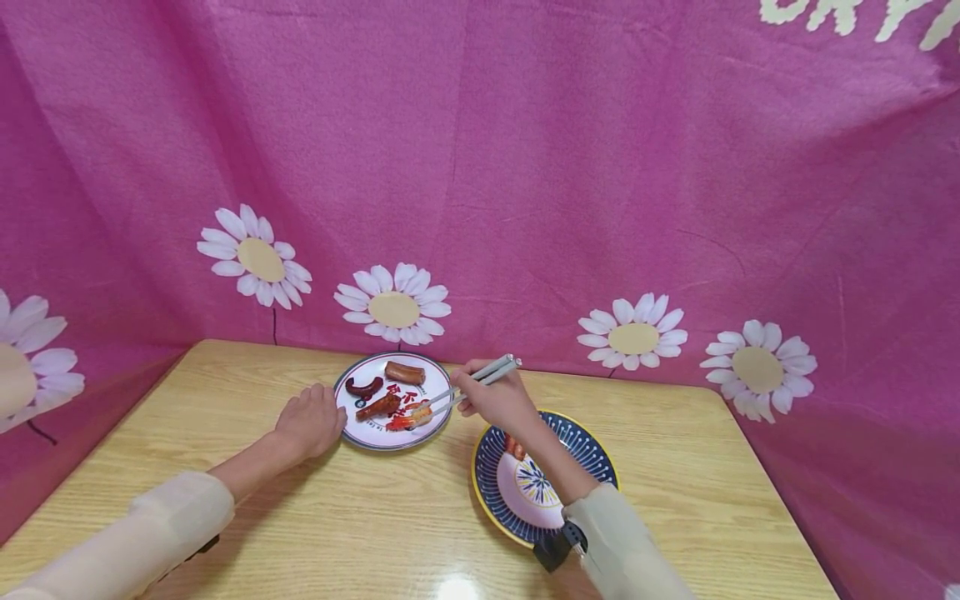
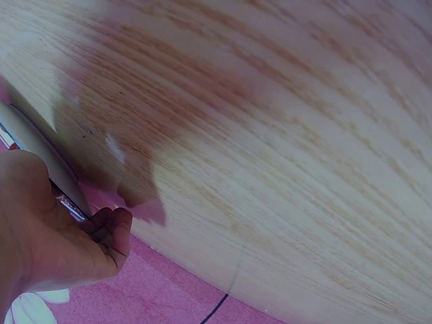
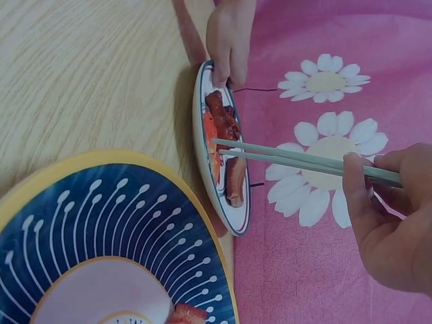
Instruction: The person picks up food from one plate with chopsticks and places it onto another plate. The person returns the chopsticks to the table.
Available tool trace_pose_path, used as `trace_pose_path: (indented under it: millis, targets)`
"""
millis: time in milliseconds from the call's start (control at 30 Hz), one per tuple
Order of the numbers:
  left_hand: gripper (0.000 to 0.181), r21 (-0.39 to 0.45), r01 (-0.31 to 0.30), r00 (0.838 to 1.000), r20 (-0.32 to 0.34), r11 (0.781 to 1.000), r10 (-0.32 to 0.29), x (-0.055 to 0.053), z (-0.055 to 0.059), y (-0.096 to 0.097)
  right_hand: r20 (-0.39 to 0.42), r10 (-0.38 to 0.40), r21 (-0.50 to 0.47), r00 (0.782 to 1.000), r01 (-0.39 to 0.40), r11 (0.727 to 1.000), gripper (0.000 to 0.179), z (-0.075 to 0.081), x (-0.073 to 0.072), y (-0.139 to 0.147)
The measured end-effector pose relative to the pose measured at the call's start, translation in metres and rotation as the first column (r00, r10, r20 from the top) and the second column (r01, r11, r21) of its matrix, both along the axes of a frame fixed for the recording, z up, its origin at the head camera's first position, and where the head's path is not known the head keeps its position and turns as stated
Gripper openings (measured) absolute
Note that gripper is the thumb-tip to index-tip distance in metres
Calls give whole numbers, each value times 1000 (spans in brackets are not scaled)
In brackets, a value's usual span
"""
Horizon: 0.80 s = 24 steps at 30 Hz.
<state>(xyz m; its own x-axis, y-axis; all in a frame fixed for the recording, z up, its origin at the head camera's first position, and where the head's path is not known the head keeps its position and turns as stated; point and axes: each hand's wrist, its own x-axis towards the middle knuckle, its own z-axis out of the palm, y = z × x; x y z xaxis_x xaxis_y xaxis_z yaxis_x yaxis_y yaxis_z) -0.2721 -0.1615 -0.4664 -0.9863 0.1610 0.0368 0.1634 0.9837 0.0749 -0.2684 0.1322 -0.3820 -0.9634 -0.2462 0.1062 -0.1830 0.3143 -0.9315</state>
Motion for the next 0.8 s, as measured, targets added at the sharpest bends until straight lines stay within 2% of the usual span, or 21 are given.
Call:
trace_pose_path:
  millis: [400,633,800]
  targets:
    - [37,-2,0,1000,0,1000,0,0,1,0,-35,49,52,998,-47,998,23,-1,-10,-6]
    - [37,2,2,1000,-10,1000,-2,0,0,0,-8,54,39,999,-53,998,28,-2,-15,-12]
    - [36,6,-3,1000,-9,1000,3,0,-1,0,-7,86,39,996,-86,996,31,0,-17,-18]
